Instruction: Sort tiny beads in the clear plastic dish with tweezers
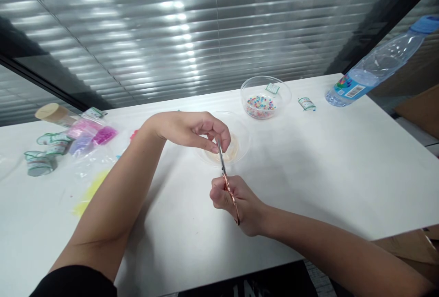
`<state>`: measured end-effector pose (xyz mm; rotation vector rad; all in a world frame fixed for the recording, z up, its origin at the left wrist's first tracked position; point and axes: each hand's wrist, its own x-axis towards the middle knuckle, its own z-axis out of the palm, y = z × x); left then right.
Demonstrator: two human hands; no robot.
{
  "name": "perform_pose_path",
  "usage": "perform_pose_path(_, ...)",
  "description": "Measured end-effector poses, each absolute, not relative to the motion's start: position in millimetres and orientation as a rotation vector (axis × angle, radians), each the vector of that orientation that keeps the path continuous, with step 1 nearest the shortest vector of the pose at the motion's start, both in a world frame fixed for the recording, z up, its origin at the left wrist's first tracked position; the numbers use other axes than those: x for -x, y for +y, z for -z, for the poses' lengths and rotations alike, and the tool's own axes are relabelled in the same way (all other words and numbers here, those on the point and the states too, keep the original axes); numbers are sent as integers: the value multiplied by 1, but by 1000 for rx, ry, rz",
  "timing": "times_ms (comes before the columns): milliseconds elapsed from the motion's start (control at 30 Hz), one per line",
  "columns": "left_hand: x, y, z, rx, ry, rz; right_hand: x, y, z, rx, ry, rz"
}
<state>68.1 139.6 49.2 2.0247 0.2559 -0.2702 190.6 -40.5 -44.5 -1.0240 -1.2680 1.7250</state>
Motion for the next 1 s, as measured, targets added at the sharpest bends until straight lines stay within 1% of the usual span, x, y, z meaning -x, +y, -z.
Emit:
perform_pose_path(133,-68,140,-47,-1965,289,265,-191,-41,43,1041,-1242,-1752)
perform_pose_path(333,-69,139,-45,-2053,302,284,-189,-41,47,1001,-1190,-1780)
perform_pose_path(667,-71,137,-41,-1924,303,209,-189,-40,49,930,-1164,-1782)
perform_pose_path(767,-71,136,-40,-1974,333,142,-189,-41,47,974,-1186,-1784)
perform_pose_path(1000,-71,139,-38,-1973,451,-175,-187,-43,45,1081,-1231,-1793)
